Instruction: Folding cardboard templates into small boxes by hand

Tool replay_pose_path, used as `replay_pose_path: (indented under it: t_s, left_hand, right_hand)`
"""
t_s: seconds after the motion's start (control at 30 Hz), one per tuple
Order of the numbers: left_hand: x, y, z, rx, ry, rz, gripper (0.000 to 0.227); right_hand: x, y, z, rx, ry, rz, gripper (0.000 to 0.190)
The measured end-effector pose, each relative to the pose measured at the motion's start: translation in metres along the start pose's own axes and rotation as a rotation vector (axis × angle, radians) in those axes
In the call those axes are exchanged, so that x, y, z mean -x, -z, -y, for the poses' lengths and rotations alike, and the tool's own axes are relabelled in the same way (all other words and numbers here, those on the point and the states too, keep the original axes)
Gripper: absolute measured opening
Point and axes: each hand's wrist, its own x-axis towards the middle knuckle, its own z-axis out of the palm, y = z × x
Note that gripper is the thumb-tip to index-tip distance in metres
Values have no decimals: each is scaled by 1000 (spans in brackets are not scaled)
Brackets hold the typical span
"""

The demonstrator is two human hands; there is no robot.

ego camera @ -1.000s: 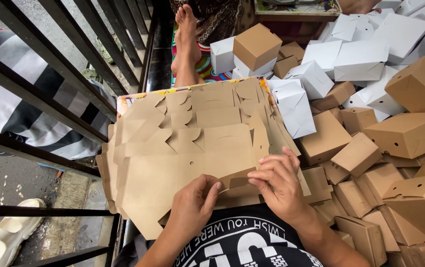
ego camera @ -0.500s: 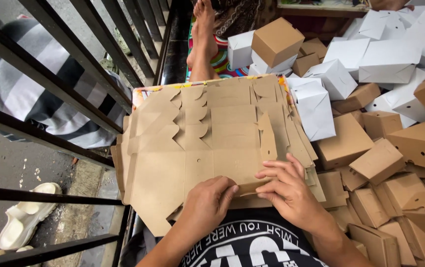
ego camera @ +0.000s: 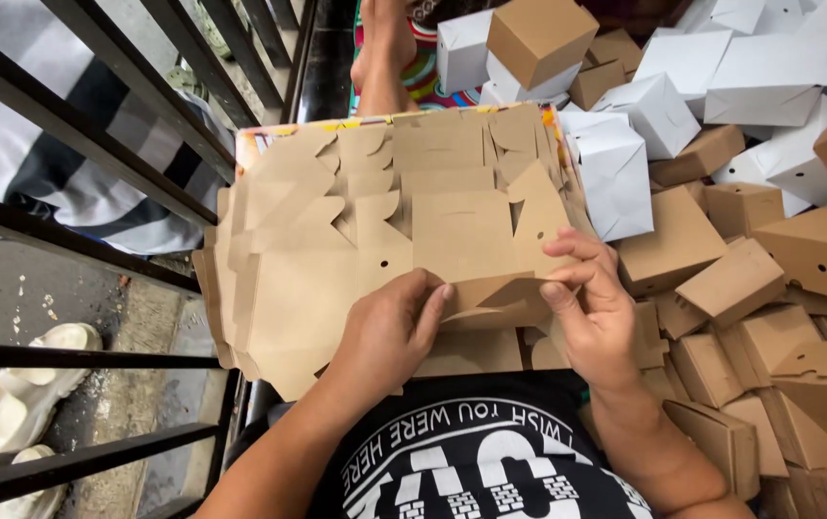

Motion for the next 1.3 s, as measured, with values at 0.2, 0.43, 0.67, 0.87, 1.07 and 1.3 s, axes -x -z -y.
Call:
replay_pose_path:
  t_s: [0.2, 0.43, 0.67, 0.87, 1.07, 1.3]
  left_hand:
    - [4, -13, 1, -24, -47, -12, 19]
    - [8, -16, 8, -80, -163, -26, 17]
    - [18, -17, 5, -113, -343, -116, 11]
    - [56, 1, -12, -116, -724, -401, 11]
    - [76, 1, 17, 84, -708, -356, 8]
    - [107, 35, 94, 909, -165, 434, 52]
  right_hand:
    - [-1, -4, 11, 178, 22, 90, 4]
    - [0, -4, 21, 354, 90, 211, 10]
    - [10, -8, 15, 318, 57, 240, 10]
    - [7, 4, 5, 289, 112, 72, 10]
    - [10, 8, -32, 427, 29, 173, 8]
    - [19, 40, -6, 410, 13, -28, 37]
